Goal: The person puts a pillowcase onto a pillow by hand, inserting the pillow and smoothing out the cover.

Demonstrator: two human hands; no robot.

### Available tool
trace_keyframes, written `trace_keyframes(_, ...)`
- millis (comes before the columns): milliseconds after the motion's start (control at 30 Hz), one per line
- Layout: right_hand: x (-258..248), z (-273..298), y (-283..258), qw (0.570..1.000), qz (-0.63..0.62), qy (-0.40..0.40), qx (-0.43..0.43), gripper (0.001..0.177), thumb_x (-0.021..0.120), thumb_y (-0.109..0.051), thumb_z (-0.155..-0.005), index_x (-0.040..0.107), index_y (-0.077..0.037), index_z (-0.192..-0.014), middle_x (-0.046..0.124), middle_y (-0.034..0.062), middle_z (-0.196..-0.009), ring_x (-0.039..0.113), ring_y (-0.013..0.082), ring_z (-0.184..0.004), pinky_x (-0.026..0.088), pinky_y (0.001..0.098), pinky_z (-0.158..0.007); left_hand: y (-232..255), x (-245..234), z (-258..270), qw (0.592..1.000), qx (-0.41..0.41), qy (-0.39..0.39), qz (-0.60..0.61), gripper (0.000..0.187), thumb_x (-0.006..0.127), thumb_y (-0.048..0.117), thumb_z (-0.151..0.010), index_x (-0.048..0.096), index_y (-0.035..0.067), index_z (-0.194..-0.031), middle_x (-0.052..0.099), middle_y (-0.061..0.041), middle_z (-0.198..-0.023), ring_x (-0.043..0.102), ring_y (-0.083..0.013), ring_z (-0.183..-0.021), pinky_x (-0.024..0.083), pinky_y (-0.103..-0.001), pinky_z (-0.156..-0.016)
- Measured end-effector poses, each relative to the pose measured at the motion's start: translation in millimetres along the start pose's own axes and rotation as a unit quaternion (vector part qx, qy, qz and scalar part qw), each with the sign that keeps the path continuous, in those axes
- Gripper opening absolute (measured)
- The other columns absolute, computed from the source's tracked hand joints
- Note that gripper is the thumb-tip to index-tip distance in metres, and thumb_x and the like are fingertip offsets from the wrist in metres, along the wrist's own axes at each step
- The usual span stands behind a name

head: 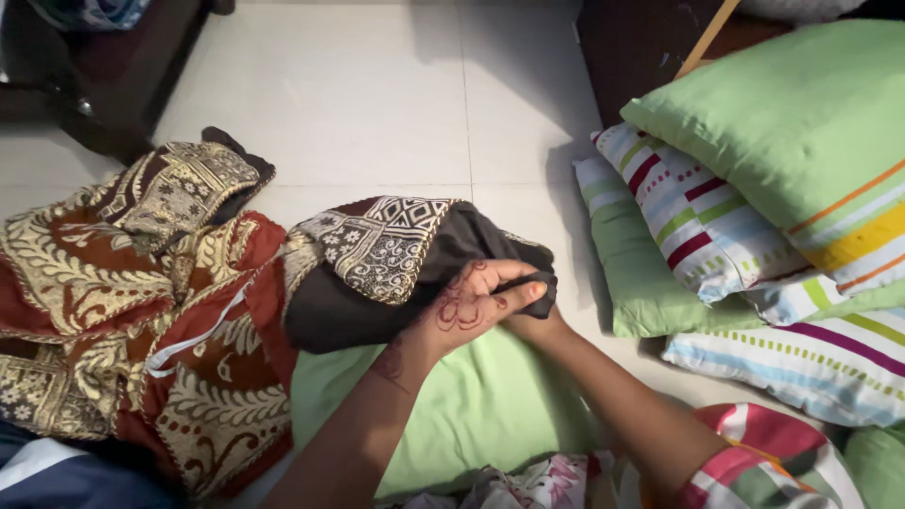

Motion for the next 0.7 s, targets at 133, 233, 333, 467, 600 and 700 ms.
trace_keyframes(133, -47.3, -3.2, -33.9, 0.92, 0.335, 0.204, 0.003, 0.037, 0.085, -0.019, -0.069, 0.074, -0.002, -0.1, 0.077, 0.0107, -0.089, 0.073, 0.017, -0.08, 0.057, 0.033, -0.069, 36.2, -24.9, -3.0, 0.994, 0.052, 0.025, 0.096, 0.033, 0.064, 0.032, -0.101, 0.071, 0.005, -0.118, 0.077, -0.002, -0.106, 0.069, -0.0102, -0.099, 0.056, -0.028, -0.092)
trace_keyframes(233, -83.3, -12.8, -82.5, 0.83, 0.454, 0.307, 0.098, 0.038, 0.09, -0.025, -0.075, 0.075, -0.004, -0.103, 0.076, 0.017, -0.091, 0.075, 0.0249, -0.077, 0.057, 0.0395, -0.071, 62.4, -60.6, 10.0, 0.996, 0.055, 0.047, 0.044, 0.027, 0.062, 0.024, -0.103, 0.072, 0.003, -0.117, 0.071, -0.003, -0.099, 0.062, -0.0123, -0.095, 0.052, -0.03, -0.088)
trace_keyframes(333, -69.4, -4.7, -174.1, 0.837, 0.446, 0.302, -0.094, 0.047, 0.092, -0.022, -0.067, 0.072, -0.005, -0.105, 0.076, 0.0146, -0.097, 0.075, 0.0249, -0.082, 0.057, 0.0391, -0.074, 78.5, -94.6, 30.0, 0.98, 0.125, 0.053, 0.146, 0.021, 0.059, 0.013, -0.106, 0.072, -0.002, -0.113, 0.071, -0.005, -0.106, 0.063, -0.013, -0.106, 0.049, -0.029, -0.099)
trace_keyframes(467, -8.1, 13.8, -231.1, 0.752, 0.568, 0.252, -0.218, 0.046, 0.088, -0.011, -0.061, 0.072, -0.006, -0.103, 0.071, 0.0143, -0.1, 0.067, 0.0367, -0.093, 0.054, 0.0448, -0.081, 66.3, -147.9, 42.9, 0.953, 0.208, 0.159, 0.154, 0.021, 0.06, 0.013, -0.107, 0.07, -0.002, -0.117, 0.071, -0.01, -0.118, 0.066, -0.0195, -0.117, 0.05, -0.032, -0.113)
trace_keyframes(600, 95.0, 35.6, -148.5, 0.772, 0.607, 0.117, -0.149, 0.053, 0.071, 0.0, -0.076, 0.068, -0.019, -0.126, 0.074, 0.0061, -0.114, 0.064, 0.0296, -0.086, 0.052, 0.0433, -0.072, 9.6, -173.2, 81.9, 0.936, 0.145, 0.254, 0.198, 0.032, 0.057, 0.024, -0.104, 0.066, 0.0, -0.123, 0.067, -0.012, -0.124, 0.062, -0.0227, -0.121, 0.047, -0.035, -0.114)
trace_keyframes(700, 161.6, 70.1, -63.7, 0.791, 0.599, -0.077, -0.096, 0.079, 0.063, -0.006, -0.076, 0.053, -0.02, -0.153, 0.064, 0.0096, -0.135, 0.063, 0.0316, -0.097, 0.054, 0.0391, -0.083, -60.9, -169.4, 114.5, 0.917, 0.029, 0.315, 0.245, 0.041, 0.055, 0.033, -0.102, 0.064, 0.002, -0.127, 0.064, -0.013, -0.128, 0.06, -0.0251, -0.123, 0.046, -0.038, -0.114)
Point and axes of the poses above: each hand's wrist, its own z-axis away from the middle knuckle, its own x-axis out of the palm, y = z × x, the point moved 8 cm from there along -z, towards the middle knuckle
